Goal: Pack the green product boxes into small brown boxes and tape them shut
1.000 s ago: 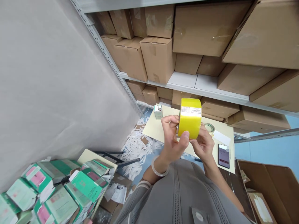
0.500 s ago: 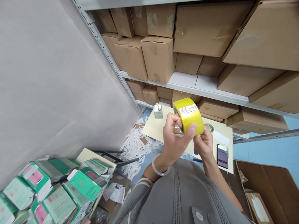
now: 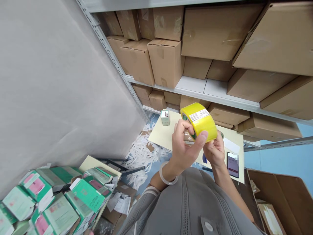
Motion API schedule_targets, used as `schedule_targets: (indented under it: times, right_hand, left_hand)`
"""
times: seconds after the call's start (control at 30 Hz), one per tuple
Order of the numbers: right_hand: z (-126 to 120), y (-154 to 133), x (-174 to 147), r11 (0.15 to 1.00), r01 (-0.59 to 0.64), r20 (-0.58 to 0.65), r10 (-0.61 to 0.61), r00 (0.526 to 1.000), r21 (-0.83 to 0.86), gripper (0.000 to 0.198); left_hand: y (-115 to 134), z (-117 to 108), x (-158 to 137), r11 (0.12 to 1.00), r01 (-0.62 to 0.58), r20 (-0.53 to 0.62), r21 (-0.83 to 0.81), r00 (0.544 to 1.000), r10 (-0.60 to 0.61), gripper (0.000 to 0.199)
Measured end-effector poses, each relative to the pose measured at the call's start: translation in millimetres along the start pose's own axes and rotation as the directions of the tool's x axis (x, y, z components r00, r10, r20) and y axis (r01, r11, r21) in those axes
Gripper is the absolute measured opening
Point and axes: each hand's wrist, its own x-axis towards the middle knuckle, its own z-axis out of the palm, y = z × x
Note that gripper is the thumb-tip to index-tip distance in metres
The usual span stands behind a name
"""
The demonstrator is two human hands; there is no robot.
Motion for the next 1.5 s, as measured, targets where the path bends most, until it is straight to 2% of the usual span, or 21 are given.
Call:
schedule_targets:
  times: [0.13, 0.2, 0.3, 0.37, 0.43, 0.5, 0.57, 0.67, 0.8, 0.93, 1.13, 1.5]
  right_hand:
    - [0, -4, 5, 0.997, -0.049, -0.105, 0.056, 0.993, 0.067, 0.032]
    - [0, -8, 9, 0.985, -0.074, -0.192, 0.104, 0.976, 0.154, 0.03]
    - [-2, -15, 18, 0.96, -0.106, -0.278, 0.18, 0.943, 0.261, 0.028]
    - [-2, -19, 25, 0.952, -0.12, -0.287, 0.203, 0.936, 0.28, 0.031]
    - [-3, -24, 34, 0.956, -0.127, -0.247, 0.194, 0.95, 0.263, 0.034]
    - [-5, -28, 44, 0.963, -0.137, -0.146, 0.174, 0.974, 0.232, 0.035]
    - [-8, -32, 54, 0.967, -0.161, -0.011, 0.166, 0.986, 0.196, 0.037]
    - [-14, -36, 68, 0.968, -0.209, 0.138, 0.19, 0.972, 0.14, 0.036]
    - [-18, -39, 80, 0.969, -0.218, 0.212, 0.191, 0.959, 0.115, 0.032]
    - [-19, -41, 84, 0.969, -0.223, 0.263, 0.188, 0.946, 0.109, 0.031]
    - [-19, -49, 89, 0.983, -0.173, 0.304, 0.145, 0.942, 0.068, 0.03]
    - [-23, -53, 91, 0.992, -0.118, 0.326, 0.101, 0.94, 0.034, 0.027]
  left_hand:
    - [2, -1, -3, 0.996, -0.027, 0.061, 0.087, 0.998, 0.021, 0.027]
    - [3, -2, -3, 0.973, -0.072, 0.03, 0.218, 0.997, 0.067, 0.031]
    - [2, -8, 2, 0.91, -0.132, -0.074, 0.393, 0.982, 0.175, 0.032]
    - [1, -14, 9, 0.906, -0.163, -0.021, 0.39, 0.982, 0.186, 0.025]
    - [-1, -22, 17, 0.942, -0.164, 0.175, 0.294, 0.978, 0.115, 0.027]
    - [-1, -26, 23, 0.975, -0.095, 0.374, 0.201, 0.927, 0.013, 0.025]
    - [1, -27, 25, 0.986, -0.001, 0.462, 0.169, 0.884, -0.078, 0.021]
    - [5, -22, 23, 0.977, 0.157, 0.466, 0.143, 0.86, -0.206, 0.027]
    - [9, -17, 20, 0.939, 0.33, 0.483, 0.093, 0.81, -0.333, 0.036]
    - [6, -20, 18, 0.93, 0.366, 0.542, 0.024, 0.777, -0.32, 0.029]
    - [1, -20, 18, 0.913, 0.407, 0.527, -0.007, 0.778, -0.343, 0.026]
    - [-5, -16, 20, 0.904, 0.418, 0.571, -0.087, 0.765, -0.298, 0.017]
